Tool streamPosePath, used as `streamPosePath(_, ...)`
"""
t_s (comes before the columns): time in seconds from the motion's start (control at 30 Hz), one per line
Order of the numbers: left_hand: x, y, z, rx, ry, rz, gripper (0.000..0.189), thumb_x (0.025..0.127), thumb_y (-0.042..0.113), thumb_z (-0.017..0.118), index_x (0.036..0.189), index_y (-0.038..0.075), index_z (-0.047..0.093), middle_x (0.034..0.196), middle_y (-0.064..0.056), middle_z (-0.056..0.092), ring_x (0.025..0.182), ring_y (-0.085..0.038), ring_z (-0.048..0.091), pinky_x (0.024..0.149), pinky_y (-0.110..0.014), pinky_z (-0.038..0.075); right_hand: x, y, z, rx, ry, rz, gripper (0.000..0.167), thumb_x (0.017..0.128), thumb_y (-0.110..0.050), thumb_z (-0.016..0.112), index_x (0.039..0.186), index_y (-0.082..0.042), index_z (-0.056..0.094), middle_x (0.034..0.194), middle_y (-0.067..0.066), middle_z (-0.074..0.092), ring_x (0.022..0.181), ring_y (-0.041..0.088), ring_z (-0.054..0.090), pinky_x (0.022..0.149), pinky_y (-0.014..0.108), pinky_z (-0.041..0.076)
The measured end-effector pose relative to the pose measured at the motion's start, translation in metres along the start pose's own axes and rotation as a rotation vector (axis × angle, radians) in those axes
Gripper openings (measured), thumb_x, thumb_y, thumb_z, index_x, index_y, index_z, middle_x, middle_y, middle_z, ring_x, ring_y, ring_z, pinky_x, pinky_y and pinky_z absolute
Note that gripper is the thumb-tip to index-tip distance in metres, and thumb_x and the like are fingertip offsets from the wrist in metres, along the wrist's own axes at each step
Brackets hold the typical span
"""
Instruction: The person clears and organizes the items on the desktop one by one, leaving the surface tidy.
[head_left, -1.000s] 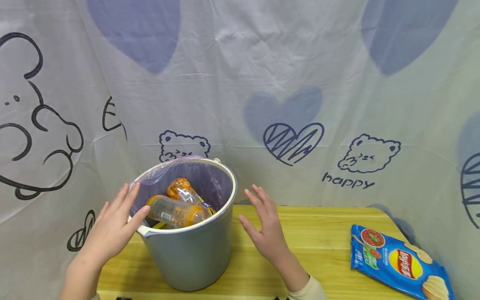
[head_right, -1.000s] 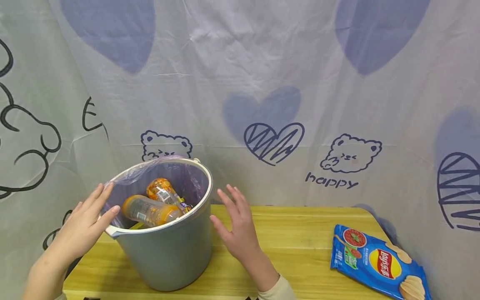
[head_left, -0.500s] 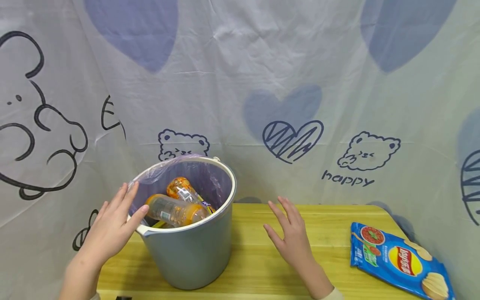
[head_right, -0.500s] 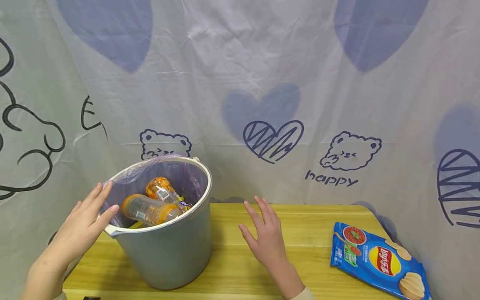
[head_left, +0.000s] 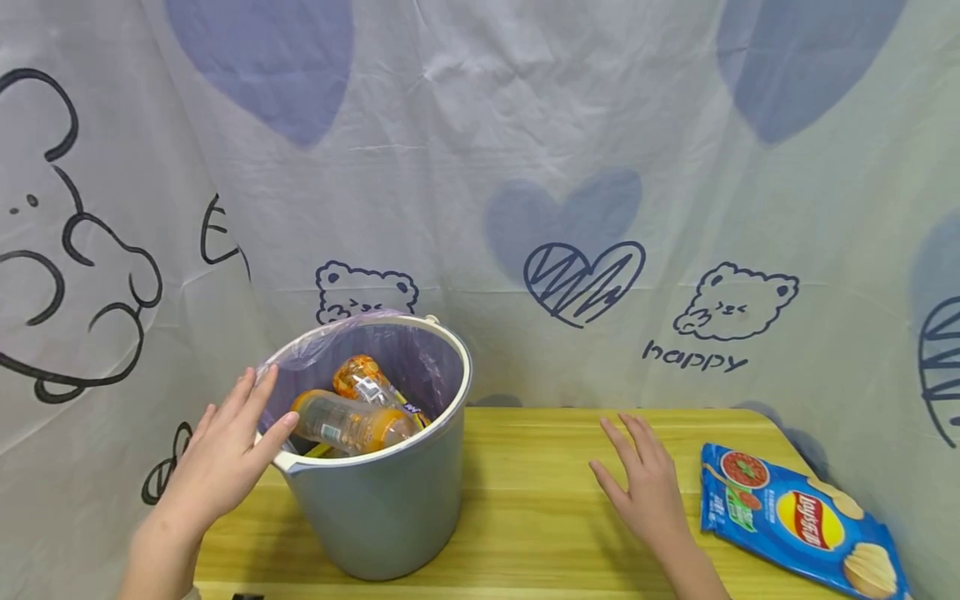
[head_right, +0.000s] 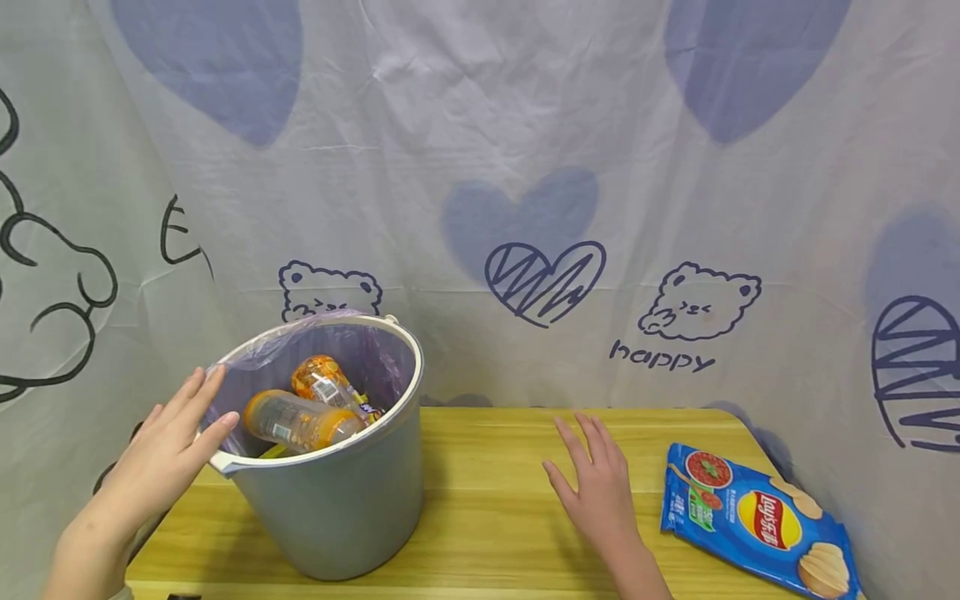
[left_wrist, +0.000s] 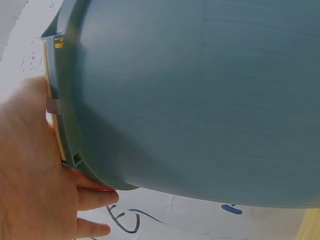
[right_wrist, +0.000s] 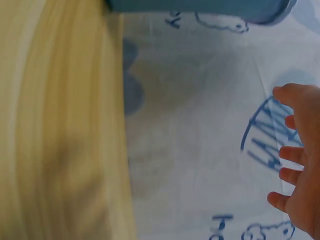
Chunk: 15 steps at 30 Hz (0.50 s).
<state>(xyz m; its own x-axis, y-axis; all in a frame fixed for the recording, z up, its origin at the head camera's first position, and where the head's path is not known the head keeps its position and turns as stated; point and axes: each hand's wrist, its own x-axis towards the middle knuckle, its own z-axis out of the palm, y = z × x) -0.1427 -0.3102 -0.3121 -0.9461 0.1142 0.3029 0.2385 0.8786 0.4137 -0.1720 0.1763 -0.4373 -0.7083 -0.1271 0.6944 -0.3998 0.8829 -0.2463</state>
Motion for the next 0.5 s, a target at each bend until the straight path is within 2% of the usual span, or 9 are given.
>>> streamPosePath(0.2,-0.001,0.001,-0.002,0.036,-0.032,-0.017,0.07,0.103,0.049,0.036,0.158,0.013,0.011,0.16,-0.03,0.007,0.147,-0.051,0.011,0.113,-0.073,0.001,-0.015,0.025,-0.014,-0.083,-0.034,0.022,0.069,0.074,-0.021,0.081,0.137,-0.011,0.055,0.138,0.023,0.052,0.129,0.046,0.044,0.098,0.069,0.038)
streamPosePath(0.5,0.002,0.005,-0.008,0.117,-0.088,-0.035,0.074,0.101,0.055,0.034,0.158,0.012,0.011,0.16,-0.03,0.007,0.148,-0.048,0.005,0.11,-0.076,0.002,-0.039,0.064,-0.04,-0.211,-0.185,0.126,0.08,0.076,-0.027,0.081,0.146,-0.015,0.044,0.14,0.026,0.046,0.129,0.048,0.039,0.098,0.071,0.036)
